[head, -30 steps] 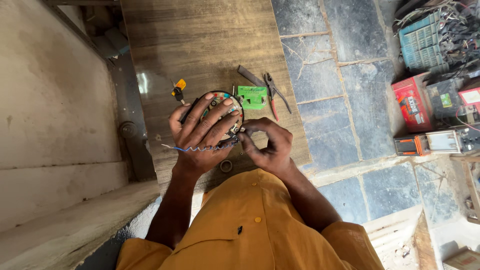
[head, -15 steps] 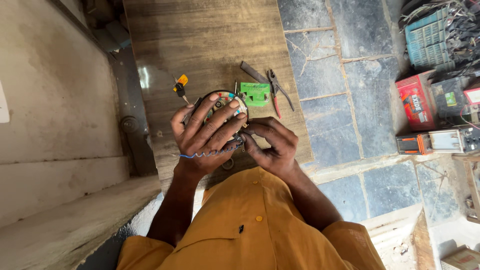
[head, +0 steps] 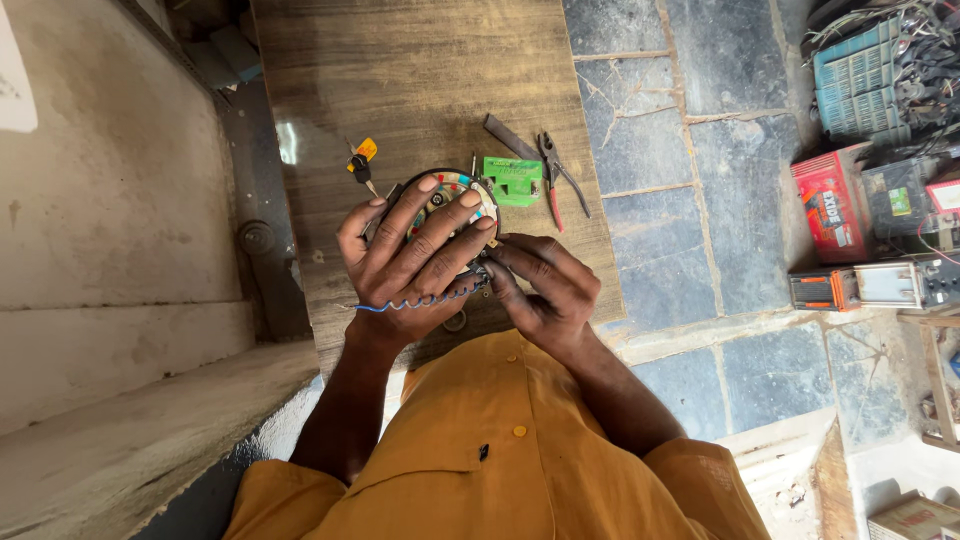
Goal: The person disassembles a vehicle horn using a screwdriver and pliers, handles the internal coil and diaphragm, and then reassembles the components on a workbench.
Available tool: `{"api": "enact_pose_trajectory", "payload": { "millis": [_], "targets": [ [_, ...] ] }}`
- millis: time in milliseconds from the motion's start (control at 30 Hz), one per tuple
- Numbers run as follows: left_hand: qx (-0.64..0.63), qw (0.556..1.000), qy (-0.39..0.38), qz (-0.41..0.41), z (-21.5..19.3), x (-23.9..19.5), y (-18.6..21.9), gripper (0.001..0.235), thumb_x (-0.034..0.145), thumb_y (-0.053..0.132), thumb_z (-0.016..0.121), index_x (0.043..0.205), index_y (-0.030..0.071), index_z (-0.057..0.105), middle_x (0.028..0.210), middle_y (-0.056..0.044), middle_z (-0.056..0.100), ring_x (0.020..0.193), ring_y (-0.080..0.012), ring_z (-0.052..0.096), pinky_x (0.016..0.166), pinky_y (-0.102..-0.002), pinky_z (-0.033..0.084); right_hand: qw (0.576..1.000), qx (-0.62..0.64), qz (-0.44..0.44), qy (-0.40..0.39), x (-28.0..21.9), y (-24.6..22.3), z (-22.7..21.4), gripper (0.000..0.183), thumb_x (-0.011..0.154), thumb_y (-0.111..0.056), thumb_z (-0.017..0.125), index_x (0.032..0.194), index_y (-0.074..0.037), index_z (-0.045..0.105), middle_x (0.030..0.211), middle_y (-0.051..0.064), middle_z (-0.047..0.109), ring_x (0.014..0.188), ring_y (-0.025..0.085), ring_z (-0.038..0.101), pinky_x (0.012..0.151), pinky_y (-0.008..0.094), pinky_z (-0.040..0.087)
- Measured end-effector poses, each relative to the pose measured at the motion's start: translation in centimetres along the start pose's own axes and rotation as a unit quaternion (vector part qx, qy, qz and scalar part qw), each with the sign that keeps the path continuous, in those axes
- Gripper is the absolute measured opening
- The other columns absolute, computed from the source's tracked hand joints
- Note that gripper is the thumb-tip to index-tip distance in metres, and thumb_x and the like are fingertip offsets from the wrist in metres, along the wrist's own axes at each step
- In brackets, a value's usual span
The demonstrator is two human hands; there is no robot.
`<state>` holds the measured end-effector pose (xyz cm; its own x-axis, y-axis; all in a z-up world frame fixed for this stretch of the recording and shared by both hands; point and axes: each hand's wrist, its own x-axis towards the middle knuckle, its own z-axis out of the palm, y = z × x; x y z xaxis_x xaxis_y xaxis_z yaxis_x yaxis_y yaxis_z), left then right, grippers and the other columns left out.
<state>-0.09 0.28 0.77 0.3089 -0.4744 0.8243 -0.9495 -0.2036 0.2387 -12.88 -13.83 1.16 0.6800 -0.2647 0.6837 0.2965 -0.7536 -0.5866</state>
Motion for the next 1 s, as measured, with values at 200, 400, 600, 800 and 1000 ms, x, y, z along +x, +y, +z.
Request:
{"api": "enact_pose_trajectory", "payload": {
  "millis": [200,400,600,800,1000],
  "targets": [
    [0.001,1.000,0.000,0.003,0.1,0.0,0.2,0.030,0.107,0.047,0.062,0.129,0.030,0.074,0.140,0.009,0.067,0.137,-0.0190,0.058,0.115,-0.044,0.031,0.999,0.031,0.013,0.021,-0.3,0.6,0.4,0.019,0.092,0.000,0.080,0.107,0.005,0.069,0.102,0.016,0.073,0.091,0.023,0.076,0.077,0.032,0.061],
    [-0.019,1.000,-0.013,-0.007,-0.1,0.3,0.2,0.031,0.104,0.048,0.065,0.128,0.030,0.074,0.141,0.009,0.066,0.137,-0.0184,0.057,0.114,-0.044,0.033,0.999,-0.004,-0.041,-0.018,0.6,1.2,-0.2,0.021,0.090,-0.001,0.082,0.105,0.003,0.068,0.101,0.018,0.073,0.092,0.026,0.076,0.078,0.033,0.062],
    [-0.015,0.999,-0.037,-0.021,-0.4,0.4,0.1,0.024,0.104,0.043,0.071,0.124,0.029,0.076,0.141,0.007,0.066,0.137,-0.0184,0.057,0.113,-0.044,0.033,1.000,0.017,-0.013,-0.021,0.4,0.6,-0.5,0.024,0.091,-0.001,0.083,0.108,0.003,0.068,0.103,0.017,0.073,0.093,0.025,0.077,0.080,0.033,0.063],
    [-0.016,1.000,-0.017,-0.012,0.0,0.3,0.3,0.024,0.105,0.041,0.072,0.126,0.030,0.075,0.141,0.010,0.066,0.137,-0.0181,0.057,0.115,-0.043,0.033,1.000,0.013,0.007,-0.023,0.2,0.7,-0.4,0.021,0.092,-0.001,0.080,0.108,0.004,0.069,0.101,0.016,0.073,0.091,0.024,0.076,0.076,0.032,0.063],
    [-0.010,1.000,-0.014,-0.012,0.2,0.0,0.1,0.025,0.105,0.043,0.071,0.126,0.031,0.075,0.141,0.009,0.066,0.137,-0.0185,0.058,0.115,-0.043,0.032,0.999,-0.034,-0.031,-0.013,-0.2,0.5,0.0,0.019,0.092,0.001,0.078,0.109,0.005,0.071,0.102,0.016,0.073,0.090,0.024,0.077,0.075,0.033,0.063]
  ]
}}
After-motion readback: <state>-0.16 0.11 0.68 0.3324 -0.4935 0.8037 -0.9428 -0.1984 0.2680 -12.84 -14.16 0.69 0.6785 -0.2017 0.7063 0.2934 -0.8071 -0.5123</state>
